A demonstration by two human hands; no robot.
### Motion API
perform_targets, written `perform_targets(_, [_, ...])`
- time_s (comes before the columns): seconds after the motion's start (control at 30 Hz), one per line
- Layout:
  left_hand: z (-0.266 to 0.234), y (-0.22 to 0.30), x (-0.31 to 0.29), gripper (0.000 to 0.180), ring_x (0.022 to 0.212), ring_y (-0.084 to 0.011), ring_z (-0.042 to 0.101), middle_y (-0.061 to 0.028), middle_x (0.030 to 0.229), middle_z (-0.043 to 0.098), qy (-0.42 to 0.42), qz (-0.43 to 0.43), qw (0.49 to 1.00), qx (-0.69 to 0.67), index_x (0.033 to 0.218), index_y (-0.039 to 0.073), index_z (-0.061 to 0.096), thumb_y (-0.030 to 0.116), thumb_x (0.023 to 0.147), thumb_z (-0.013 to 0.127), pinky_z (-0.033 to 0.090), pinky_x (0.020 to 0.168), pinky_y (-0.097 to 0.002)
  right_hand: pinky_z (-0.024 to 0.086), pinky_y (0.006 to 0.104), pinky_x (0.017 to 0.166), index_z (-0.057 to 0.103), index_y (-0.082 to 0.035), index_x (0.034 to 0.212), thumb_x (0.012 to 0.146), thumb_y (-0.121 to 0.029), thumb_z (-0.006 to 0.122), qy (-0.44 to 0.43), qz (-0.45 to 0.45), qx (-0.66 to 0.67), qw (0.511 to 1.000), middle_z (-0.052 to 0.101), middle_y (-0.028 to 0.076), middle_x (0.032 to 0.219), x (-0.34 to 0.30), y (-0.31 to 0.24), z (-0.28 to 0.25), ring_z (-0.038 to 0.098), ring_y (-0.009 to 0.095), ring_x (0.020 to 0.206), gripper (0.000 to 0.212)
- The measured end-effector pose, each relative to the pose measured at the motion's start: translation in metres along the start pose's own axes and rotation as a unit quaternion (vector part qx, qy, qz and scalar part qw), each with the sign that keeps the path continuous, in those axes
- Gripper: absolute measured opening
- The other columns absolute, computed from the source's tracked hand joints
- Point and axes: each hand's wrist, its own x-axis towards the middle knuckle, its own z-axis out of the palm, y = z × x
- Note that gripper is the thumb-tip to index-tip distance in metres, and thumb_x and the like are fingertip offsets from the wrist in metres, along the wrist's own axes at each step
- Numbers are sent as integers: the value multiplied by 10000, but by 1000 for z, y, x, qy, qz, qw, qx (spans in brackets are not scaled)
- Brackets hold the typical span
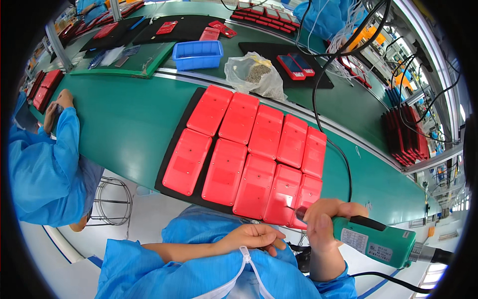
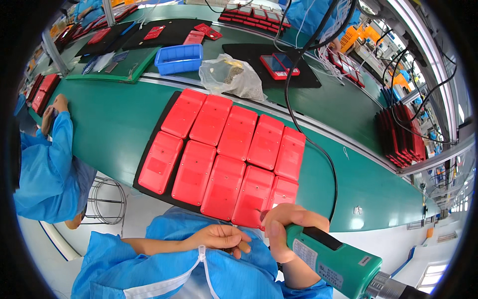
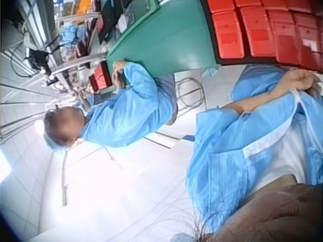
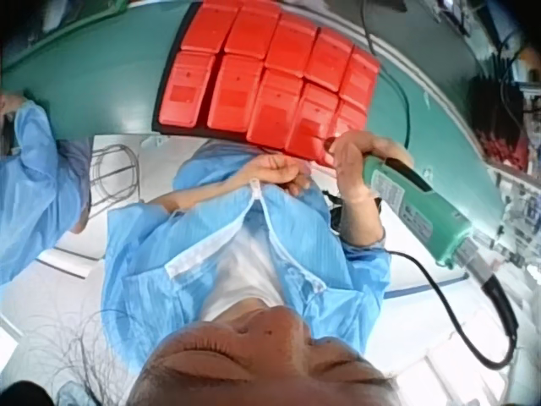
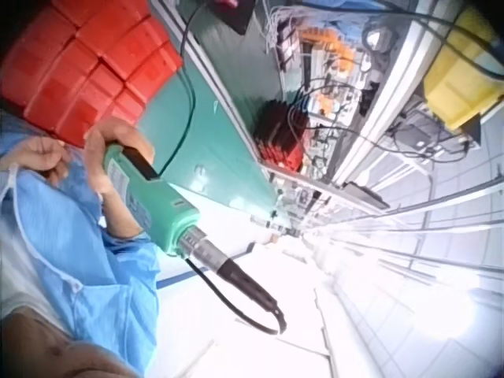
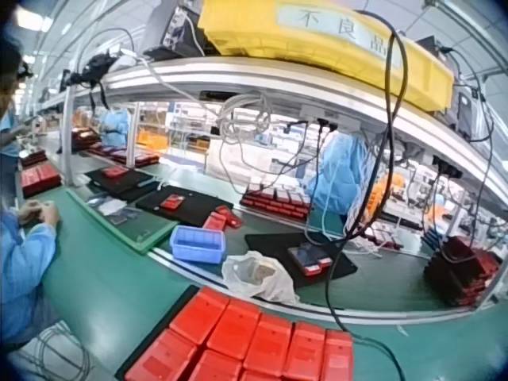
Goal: The person fastens screws into red electronic housings on an assembly line using an electric screwdriver.
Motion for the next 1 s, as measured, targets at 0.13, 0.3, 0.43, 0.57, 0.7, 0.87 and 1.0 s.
perform_targets(0.13, [2,2,-5,313,737,-88,511,-58,915,563,27,17,999,15,1104,14,510,228,878,478,415,680,-188,385,251,401,320,-105,1093,802,-52,503,125,35,68,989,432,29,528,2,-24,-1,415,117,405,347])
perform_targets(0.3, [-6,4,-5,311,616,-68,403,-14,758,488,-12,52,998,-20,1119,20,505,219,882,468,349,569,-186,338,230,395,314,-62,1165,834,-68,438,24,-31,119,992,372,5,577,16,-49,4,376,88,409,354])
perform_targets(0.43, [3,13,-14,309,559,-63,325,2,706,432,6,82,993,-82,1087,9,511,237,885,460,291,505,-185,327,216,416,319,-63,1163,844,-77,439,63,-31,158,985,372,-2,576,14,-53,10,386,79,421,341])
perform_targets(0.57, [12,22,-22,304,512,-64,303,-3,686,432,73,91,988,-100,992,17,527,286,894,424,267,462,-185,335,216,443,327,-66,1159,844,-73,439,67,-31,197,978,370,0,574,15,-56,15,389,78,424,334])
perform_targets(0.7, [-1,19,-20,327,475,-67,286,-10,640,427,21,90,994,-51,916,37,530,332,897,389,256,441,-199,353,234,476,337,-70,1149,844,-81,450,76,-42,226,970,373,2,569,14,-56,25,401,82,426,326])
perform_targets(0.87, [-7,13,-21,329,436,-58,291,-21,627,459,13,101,982,-162,849,50,526,363,880,429,236,396,-194,347,237,475,343,-89,1145,845,-99,470,66,-68,200,975,385,-1,565,12,-51,39,412,92,427,326])
perform_targets(1.0, [-5,12,-19,337,433,-62,287,-20,591,448,33,100,985,-137,833,55,531,373,877,429,233,394,-198,333,231,464,345,-111,1149,846,-110,477,36,-55,204,977,395,-7,558,11,-50,40,414,93,426,331])
